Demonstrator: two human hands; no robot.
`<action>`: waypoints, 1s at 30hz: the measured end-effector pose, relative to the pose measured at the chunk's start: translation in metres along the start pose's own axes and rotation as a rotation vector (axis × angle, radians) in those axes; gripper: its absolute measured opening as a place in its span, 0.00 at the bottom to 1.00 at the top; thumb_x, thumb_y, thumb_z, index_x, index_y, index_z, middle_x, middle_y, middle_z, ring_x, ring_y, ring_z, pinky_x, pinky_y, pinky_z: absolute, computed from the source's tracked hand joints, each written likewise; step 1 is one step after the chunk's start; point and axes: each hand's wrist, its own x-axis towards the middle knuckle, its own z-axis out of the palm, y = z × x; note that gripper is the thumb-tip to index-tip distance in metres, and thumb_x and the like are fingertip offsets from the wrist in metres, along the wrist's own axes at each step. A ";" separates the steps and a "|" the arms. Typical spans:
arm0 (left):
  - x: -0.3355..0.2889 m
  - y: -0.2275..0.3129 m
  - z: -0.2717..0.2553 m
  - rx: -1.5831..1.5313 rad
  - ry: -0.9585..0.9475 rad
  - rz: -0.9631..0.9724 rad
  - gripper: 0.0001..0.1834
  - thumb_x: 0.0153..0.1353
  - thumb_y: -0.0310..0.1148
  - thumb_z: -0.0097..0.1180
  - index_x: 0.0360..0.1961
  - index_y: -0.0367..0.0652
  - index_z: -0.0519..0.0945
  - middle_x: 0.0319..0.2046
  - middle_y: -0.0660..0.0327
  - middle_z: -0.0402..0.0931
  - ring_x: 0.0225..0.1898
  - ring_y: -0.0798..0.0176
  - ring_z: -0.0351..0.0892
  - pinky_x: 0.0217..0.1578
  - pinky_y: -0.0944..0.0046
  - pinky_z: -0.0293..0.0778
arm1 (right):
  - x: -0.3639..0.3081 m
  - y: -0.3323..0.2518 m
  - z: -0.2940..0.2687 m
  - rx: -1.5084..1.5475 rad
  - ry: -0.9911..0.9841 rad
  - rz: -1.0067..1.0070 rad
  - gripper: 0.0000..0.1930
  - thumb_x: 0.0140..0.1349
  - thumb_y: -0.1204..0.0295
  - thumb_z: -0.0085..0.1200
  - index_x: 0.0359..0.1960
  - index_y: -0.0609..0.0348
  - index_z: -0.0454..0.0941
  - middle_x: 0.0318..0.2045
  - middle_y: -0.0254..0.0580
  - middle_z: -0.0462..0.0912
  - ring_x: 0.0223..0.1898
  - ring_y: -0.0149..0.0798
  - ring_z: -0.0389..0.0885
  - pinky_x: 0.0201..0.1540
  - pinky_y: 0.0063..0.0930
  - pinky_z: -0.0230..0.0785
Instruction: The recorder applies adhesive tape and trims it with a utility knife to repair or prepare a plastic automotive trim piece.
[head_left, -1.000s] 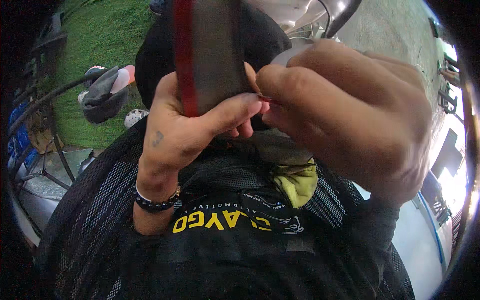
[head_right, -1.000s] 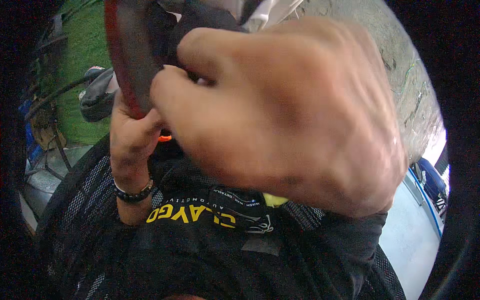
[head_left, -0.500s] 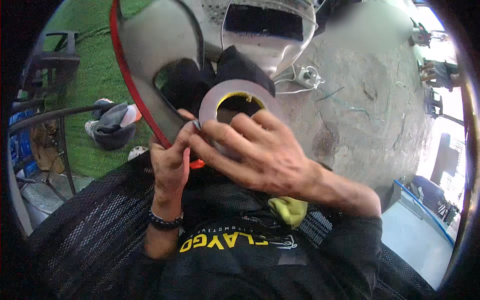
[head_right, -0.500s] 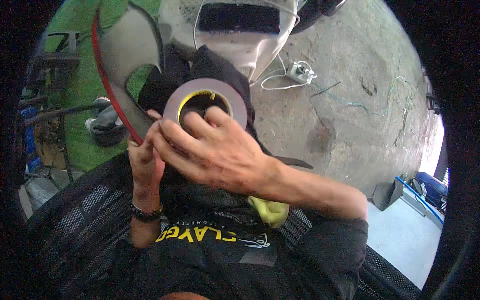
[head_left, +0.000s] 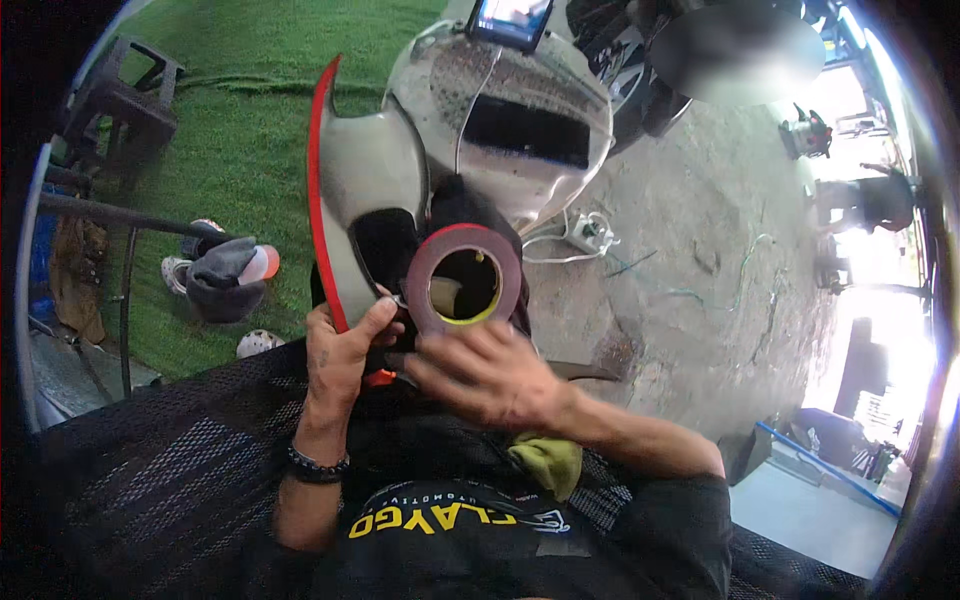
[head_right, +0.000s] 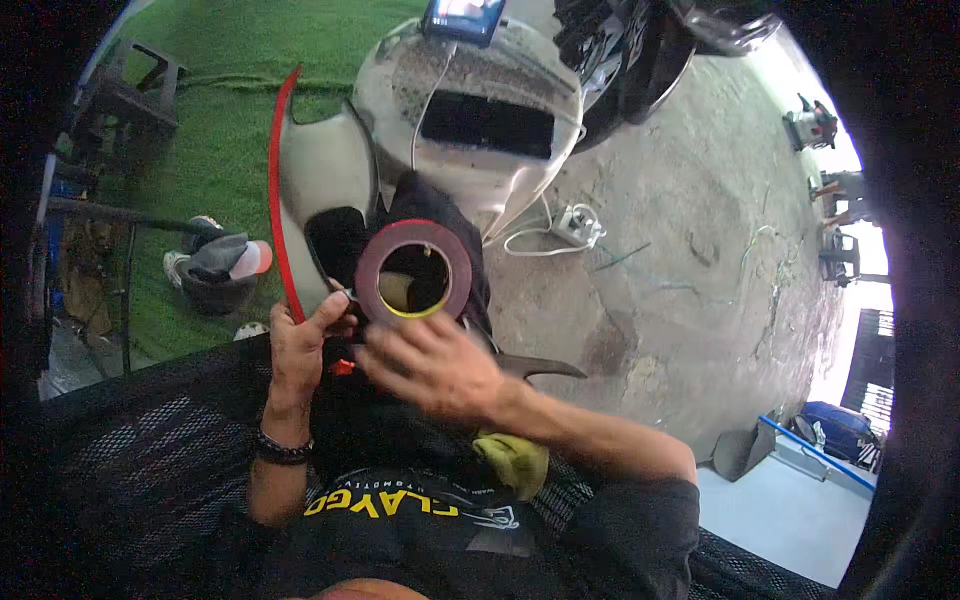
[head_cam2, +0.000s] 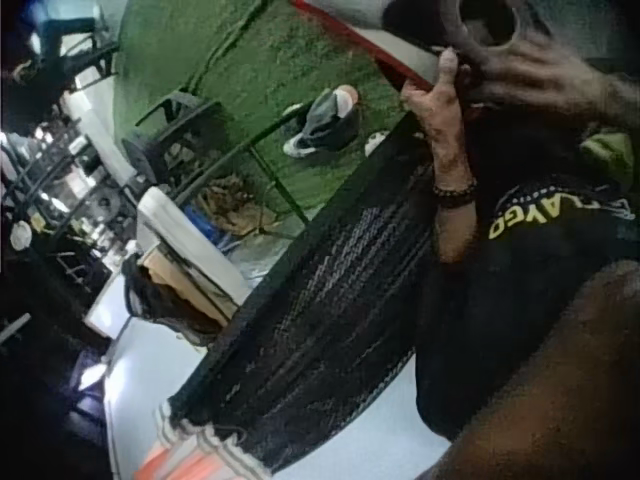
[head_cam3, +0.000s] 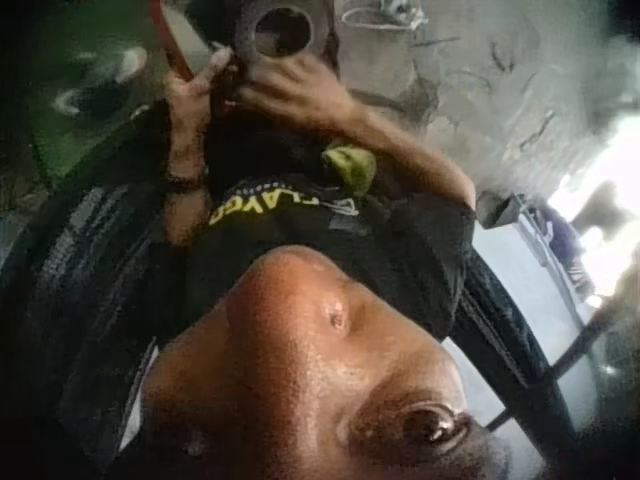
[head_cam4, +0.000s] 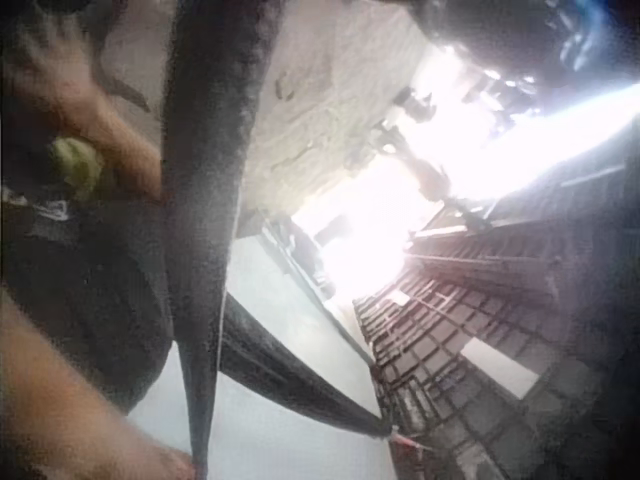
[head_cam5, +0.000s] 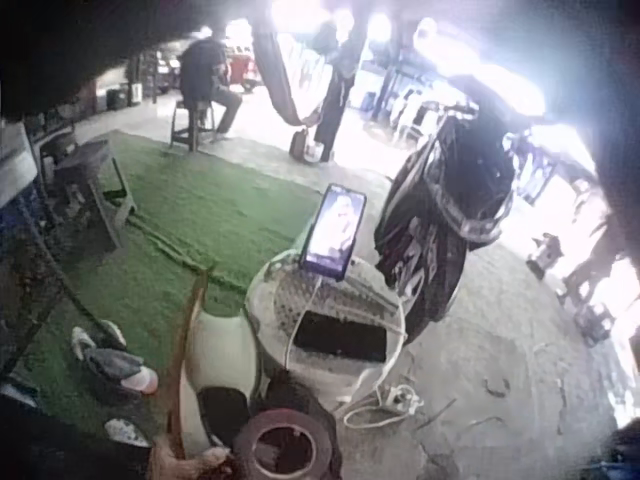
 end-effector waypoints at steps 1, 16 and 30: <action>0.002 0.002 0.005 0.038 0.027 0.012 0.09 0.53 0.30 0.61 0.34 0.37 0.78 0.26 0.62 0.78 0.25 0.69 0.79 0.28 0.72 0.75 | -0.010 -0.006 0.008 0.037 -0.075 -0.037 0.26 0.46 0.66 0.53 0.51 0.54 0.69 0.47 0.41 0.70 0.45 0.41 0.69 0.43 0.36 0.63; 0.014 0.005 -0.011 0.020 -0.039 -0.059 0.10 0.52 0.33 0.64 0.30 0.38 0.80 0.24 0.62 0.78 0.24 0.70 0.78 0.27 0.73 0.77 | -0.017 -0.020 0.019 0.008 -0.115 0.134 0.22 0.50 0.67 0.50 0.49 0.56 0.70 0.52 0.45 0.68 0.52 0.43 0.64 0.49 0.35 0.59; 0.010 0.005 -0.009 0.048 0.032 0.043 0.10 0.51 0.31 0.63 0.31 0.39 0.76 0.21 0.66 0.74 0.18 0.73 0.73 0.21 0.75 0.70 | -0.021 -0.018 0.046 -0.156 0.087 0.107 0.25 0.51 0.64 0.47 0.54 0.53 0.65 0.53 0.51 0.67 0.53 0.44 0.65 0.50 0.37 0.59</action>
